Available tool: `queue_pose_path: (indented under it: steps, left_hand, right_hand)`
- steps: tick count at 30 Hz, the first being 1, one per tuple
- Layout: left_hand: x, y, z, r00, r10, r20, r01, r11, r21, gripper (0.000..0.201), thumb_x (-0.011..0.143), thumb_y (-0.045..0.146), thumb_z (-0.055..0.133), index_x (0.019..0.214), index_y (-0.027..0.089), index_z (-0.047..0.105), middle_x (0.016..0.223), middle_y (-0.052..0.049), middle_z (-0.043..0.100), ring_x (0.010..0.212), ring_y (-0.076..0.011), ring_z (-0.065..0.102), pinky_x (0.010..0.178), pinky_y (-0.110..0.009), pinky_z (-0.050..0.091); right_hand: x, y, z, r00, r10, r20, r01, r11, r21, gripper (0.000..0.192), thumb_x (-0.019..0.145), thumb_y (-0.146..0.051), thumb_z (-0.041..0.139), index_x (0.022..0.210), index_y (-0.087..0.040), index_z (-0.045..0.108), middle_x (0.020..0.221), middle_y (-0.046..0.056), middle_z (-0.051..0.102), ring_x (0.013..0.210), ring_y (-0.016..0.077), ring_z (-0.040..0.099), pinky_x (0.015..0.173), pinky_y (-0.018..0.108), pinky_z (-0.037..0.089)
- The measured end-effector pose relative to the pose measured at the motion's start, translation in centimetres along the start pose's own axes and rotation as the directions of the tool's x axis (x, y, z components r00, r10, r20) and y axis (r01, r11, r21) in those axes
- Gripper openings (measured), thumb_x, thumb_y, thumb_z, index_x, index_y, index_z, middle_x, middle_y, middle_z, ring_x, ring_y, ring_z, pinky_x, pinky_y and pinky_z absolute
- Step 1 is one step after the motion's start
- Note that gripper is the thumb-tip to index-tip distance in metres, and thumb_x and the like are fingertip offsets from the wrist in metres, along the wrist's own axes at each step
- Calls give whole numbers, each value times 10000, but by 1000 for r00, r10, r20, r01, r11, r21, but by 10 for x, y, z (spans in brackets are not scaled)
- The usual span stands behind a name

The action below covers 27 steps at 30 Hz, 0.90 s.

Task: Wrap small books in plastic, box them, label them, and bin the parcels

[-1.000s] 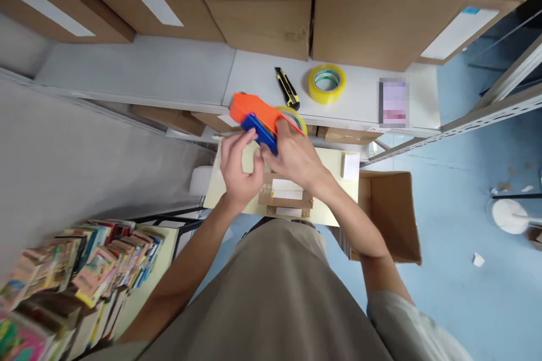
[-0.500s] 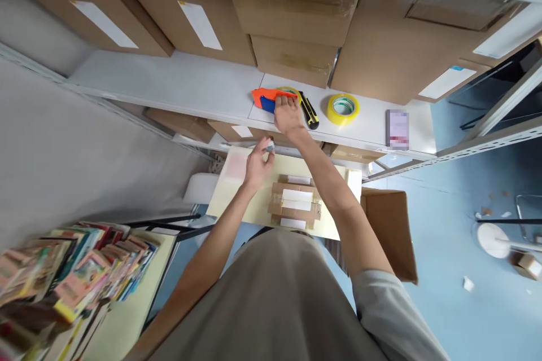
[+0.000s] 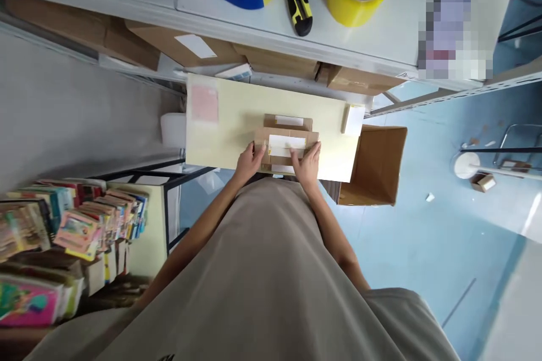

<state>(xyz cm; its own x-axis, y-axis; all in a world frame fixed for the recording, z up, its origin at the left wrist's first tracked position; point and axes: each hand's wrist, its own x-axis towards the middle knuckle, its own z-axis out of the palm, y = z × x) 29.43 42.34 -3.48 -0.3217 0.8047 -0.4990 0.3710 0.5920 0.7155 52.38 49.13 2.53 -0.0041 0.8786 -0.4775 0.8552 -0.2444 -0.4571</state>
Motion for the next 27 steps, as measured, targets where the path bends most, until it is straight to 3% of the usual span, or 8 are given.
queue_pose_path:
  steps: [4,8,11,15,17,22,25,27]
  left_hand:
    - [12,6,9,999,-37,-21,38,997,63,652,1068,826,591,1259,218,726,1189,-222,850,1256,-474,802,1100,-561,611]
    - [19,3,2,1000,26,5,-26,1000,-4,583,1129,781,485,1051,254,721,1092,-172,848,1175,-407,807,1079,-533,631]
    - [10,4,-20,991,124,53,-120,990,-71,624,1153,770,427,1114,232,739,1164,-166,834,1179,-361,785,1089,-515,653]
    - [-17,2,-62,963,268,-19,-268,956,-116,568,1122,738,566,1296,232,756,1347,-157,716,1231,-303,760,1081,-451,691]
    - [-27,-4,-77,959,283,-18,-283,949,-141,489,1099,670,651,1334,253,751,1338,-128,674,1171,-273,770,1062,-451,713]
    - [-22,-37,-70,970,244,-5,-242,957,-162,452,996,387,704,1424,239,708,1426,-148,670,1232,-278,780,1083,-485,718]
    - [-3,-55,-54,995,90,37,-84,988,-133,455,919,287,669,1359,194,739,1372,-181,748,1186,-309,822,1126,-557,689]
    - [13,-60,-48,999,5,34,-2,995,-101,440,910,293,655,1323,180,758,1349,-210,797,1207,-356,825,1187,-659,632]
  right_hand:
    - [8,8,11,997,69,-27,-69,997,17,1026,1136,-651,479,1861,2,162,1821,351,466,1644,417,584,1282,501,534]
    - [16,22,-6,1000,14,25,-17,994,107,801,1184,-521,247,1852,-87,326,1555,247,766,1274,334,810,1061,404,618]
    - [5,22,-29,997,-76,30,70,981,180,793,1192,-557,237,1818,-112,431,1372,206,845,1129,308,808,975,394,633]
    - [-22,6,-59,957,-222,-184,257,947,194,715,1167,-610,398,1703,-198,631,1521,227,733,1382,359,707,1129,514,627]
    - [-30,3,-63,942,-253,-220,294,939,177,650,1151,-576,456,1662,-238,670,1528,221,694,1394,364,700,1164,562,628]
    - [-18,31,-27,962,-273,5,265,936,232,651,1097,-353,415,1718,-200,535,1629,232,654,1444,316,701,1171,519,652]
    - [7,52,-1,959,-211,187,168,960,223,580,1039,-282,426,1552,-151,660,1573,249,725,1395,321,736,1213,539,612]
    - [26,56,8,976,-108,190,61,969,238,536,1042,-320,425,1456,-131,708,1518,267,758,1320,319,774,1179,543,627]
